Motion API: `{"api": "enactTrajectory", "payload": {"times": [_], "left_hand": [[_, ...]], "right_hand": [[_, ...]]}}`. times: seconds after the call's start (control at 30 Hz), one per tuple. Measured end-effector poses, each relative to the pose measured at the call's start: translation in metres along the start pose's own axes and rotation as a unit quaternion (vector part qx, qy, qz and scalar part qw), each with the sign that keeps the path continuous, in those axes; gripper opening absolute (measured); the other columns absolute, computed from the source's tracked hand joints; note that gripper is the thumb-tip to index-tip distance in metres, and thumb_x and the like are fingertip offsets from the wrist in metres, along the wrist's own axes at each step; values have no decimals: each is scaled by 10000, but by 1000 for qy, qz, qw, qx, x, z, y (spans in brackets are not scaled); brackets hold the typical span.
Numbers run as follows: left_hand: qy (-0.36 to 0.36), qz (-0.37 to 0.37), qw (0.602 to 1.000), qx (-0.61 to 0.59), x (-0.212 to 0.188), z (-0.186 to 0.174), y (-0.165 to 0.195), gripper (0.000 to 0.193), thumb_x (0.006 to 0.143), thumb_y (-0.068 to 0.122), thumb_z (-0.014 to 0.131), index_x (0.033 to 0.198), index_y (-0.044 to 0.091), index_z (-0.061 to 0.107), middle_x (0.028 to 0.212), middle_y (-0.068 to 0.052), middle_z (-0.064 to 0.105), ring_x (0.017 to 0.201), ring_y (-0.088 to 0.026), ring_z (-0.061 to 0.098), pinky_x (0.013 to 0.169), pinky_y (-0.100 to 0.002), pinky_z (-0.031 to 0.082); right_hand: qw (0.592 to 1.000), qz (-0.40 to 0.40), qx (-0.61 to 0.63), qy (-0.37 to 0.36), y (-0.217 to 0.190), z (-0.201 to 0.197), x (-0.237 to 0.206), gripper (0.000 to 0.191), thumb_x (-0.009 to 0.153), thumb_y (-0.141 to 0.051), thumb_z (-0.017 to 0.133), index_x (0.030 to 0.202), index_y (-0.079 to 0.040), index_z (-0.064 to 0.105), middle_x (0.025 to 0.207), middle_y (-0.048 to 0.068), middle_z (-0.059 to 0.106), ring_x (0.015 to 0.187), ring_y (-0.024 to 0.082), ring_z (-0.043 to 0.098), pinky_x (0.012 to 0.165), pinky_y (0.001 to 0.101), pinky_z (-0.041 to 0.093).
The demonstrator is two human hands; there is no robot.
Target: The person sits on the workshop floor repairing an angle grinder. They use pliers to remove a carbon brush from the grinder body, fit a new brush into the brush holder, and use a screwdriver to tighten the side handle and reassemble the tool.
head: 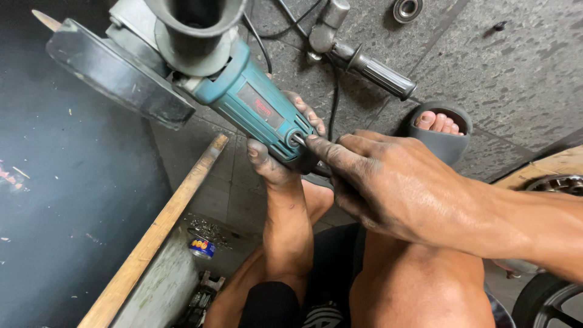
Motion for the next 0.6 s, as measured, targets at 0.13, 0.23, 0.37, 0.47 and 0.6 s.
{"api": "enactTrajectory", "payload": {"times": [0.13,0.23,0.37,0.47,0.6], "left_hand": [[-5,-6,1000,-20,1,-3,-3,1148,840,646,792,1664,111,200,1191,-146,549,990,-259,625,807,-421,562],[-12,-10,1000,-23,0,-4,-3,1149,837,646,788,1679,133,199,1195,-146,552,1002,-258,632,812,-426,570],[-19,-6,1000,-14,0,-3,-2,1136,852,632,790,1683,121,208,1183,-158,556,997,-268,640,802,-432,578],[-24,-9,1000,-13,1,0,-1,1141,839,619,801,1678,121,210,1188,-160,557,996,-267,640,816,-424,575],[-22,-6,1000,-3,0,-1,-2,1136,840,616,805,1662,104,211,1176,-161,557,984,-268,640,803,-423,577]], "right_hand": [[1000,-8,11,11,6,3,-4,656,767,-149,748,1360,45,546,846,195,646,748,409,634,630,495,508],[999,-10,53,-1,7,1,-5,607,762,-102,717,1335,33,569,876,200,668,760,417,653,648,490,520],[997,21,66,-42,11,-1,0,611,786,-114,709,1379,-12,603,943,181,700,775,410,668,658,484,512],[990,59,95,-83,13,-2,5,615,765,-98,692,1372,-43,615,874,166,696,742,393,676,634,481,508],[981,108,80,-136,16,2,7,670,733,-73,672,1399,-116,622,837,151,694,727,374,691,639,480,517]]}}
Point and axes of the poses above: each hand's wrist, its own x-axis towards the middle knuckle, its own z-axis out of the palm, y = z × x, the point moved 8 cm from there along x, towards the middle knuckle
